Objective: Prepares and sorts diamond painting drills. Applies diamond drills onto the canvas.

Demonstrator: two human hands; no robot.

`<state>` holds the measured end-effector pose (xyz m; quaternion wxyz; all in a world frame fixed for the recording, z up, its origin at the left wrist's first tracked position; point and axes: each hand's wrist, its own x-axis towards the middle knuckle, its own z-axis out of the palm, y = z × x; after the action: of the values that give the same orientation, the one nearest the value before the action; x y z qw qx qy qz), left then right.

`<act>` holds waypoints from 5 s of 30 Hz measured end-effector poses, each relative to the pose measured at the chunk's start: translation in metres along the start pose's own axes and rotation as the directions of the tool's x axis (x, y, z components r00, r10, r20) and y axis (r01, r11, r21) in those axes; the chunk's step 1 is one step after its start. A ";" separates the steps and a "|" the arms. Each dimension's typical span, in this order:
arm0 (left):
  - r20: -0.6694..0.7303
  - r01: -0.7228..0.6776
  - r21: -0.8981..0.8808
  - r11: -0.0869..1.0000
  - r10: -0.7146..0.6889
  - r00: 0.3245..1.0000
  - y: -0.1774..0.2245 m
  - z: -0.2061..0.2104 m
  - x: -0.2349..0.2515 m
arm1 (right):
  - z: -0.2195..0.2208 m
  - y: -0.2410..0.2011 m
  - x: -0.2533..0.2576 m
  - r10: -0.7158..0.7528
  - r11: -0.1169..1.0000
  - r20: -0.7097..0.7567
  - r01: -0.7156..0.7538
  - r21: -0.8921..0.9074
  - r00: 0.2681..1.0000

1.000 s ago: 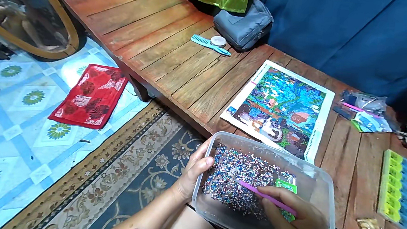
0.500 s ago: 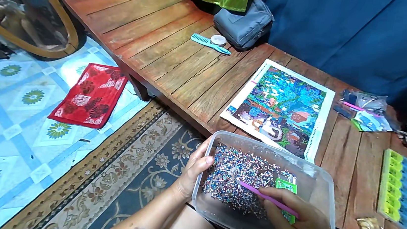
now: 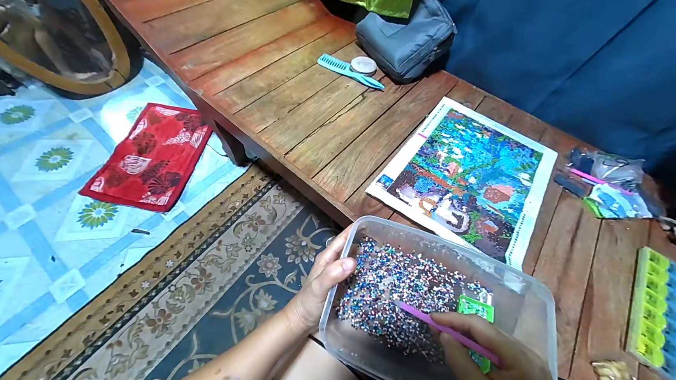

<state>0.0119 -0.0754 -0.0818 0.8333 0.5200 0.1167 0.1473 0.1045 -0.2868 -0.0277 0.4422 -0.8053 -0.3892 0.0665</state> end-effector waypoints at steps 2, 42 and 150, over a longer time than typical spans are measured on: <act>0.001 -0.006 0.003 1.000 0.006 1.000 -0.001 0.000 0.000 | 0.001 0.000 0.000 -0.001 1.000 0.001 0.001 0.005 1.000; -0.009 -0.001 -0.038 0.999 0.001 1.000 0.001 0.001 0.000 | -0.003 -0.002 0.003 0.011 0.999 0.013 -0.010 -0.036 1.000; -0.024 -0.059 -0.016 0.998 0.059 0.998 -0.006 0.000 0.005 | 0.021 -0.008 0.032 0.272 0.852 0.032 -0.256 0.457 0.962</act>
<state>0.0170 -0.0756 -0.0873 0.8315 0.5144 0.1099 0.1790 0.1128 -0.2484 -0.0268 0.6123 -0.7253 -0.2408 0.2027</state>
